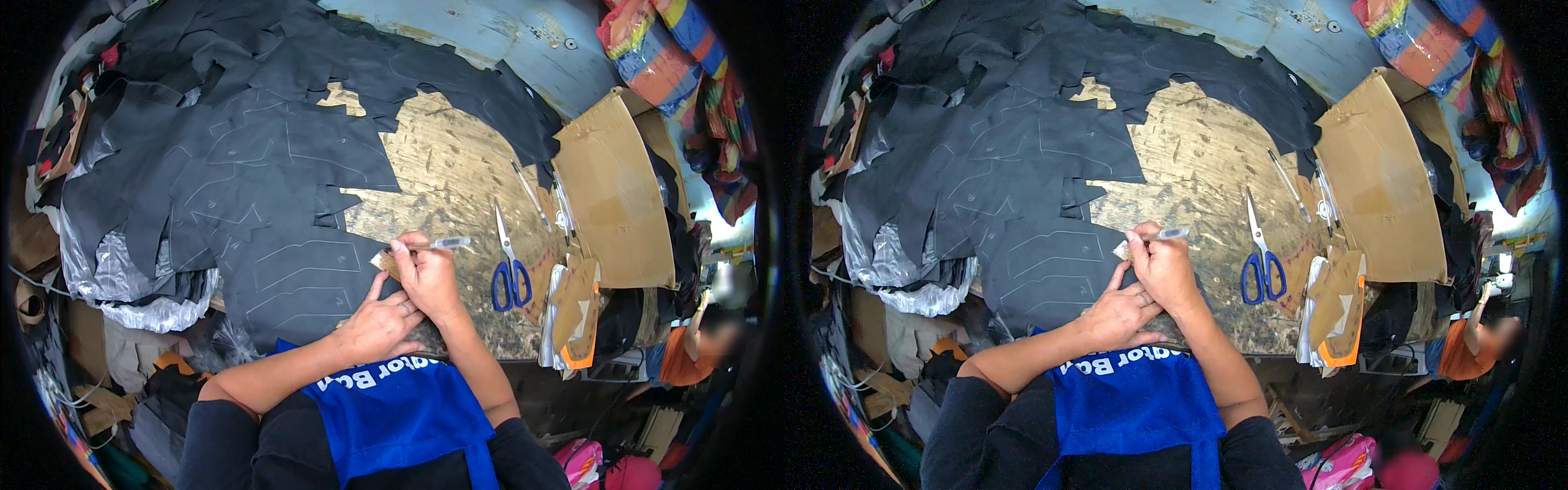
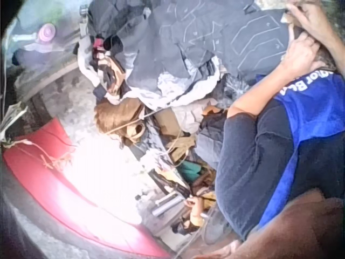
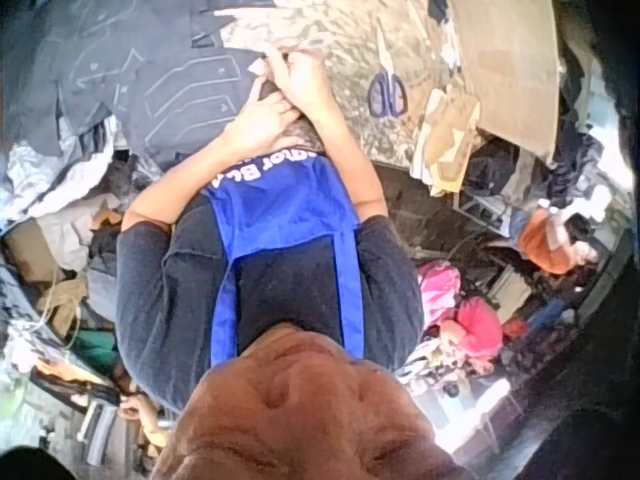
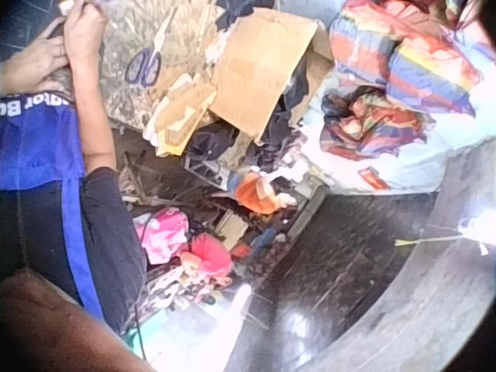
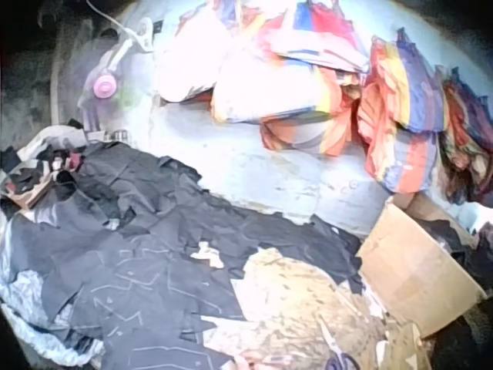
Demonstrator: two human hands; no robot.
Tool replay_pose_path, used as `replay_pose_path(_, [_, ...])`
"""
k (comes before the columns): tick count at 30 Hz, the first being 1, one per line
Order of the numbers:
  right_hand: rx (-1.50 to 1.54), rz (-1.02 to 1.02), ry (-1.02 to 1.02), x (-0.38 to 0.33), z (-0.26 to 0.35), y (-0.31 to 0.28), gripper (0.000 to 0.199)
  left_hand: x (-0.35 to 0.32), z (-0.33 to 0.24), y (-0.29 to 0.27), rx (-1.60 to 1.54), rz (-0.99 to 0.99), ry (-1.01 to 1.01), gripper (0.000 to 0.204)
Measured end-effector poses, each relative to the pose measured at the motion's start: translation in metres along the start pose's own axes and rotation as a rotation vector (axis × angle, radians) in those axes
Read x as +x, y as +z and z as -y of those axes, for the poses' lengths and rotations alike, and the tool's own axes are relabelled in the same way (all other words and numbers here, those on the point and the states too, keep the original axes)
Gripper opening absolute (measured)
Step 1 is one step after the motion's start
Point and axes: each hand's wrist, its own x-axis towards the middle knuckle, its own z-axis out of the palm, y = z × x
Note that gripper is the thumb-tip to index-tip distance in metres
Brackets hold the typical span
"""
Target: The person uses a cardboard template and a white marker to trace outlines on black fabric, then cuts along the marked lines with scissors. The person repeats this process multiple times, moving templates and cutting out several fabric pieces.
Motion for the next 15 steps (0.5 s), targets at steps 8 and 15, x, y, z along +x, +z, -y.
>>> replay_pose_path(8, [-0.058, -0.085, 0.285, -0.052, -0.002, -0.050, 0.014, 0.004, -0.002, 0.002, 0.027, -0.051, -0.006, 0.064])
replay_pose_path(15, [0.134, -0.281, 0.391, -0.087, -0.007, -0.056, 0.016, 0.004, -0.002, 0.001, 0.049, -0.067, 0.005, 0.066])
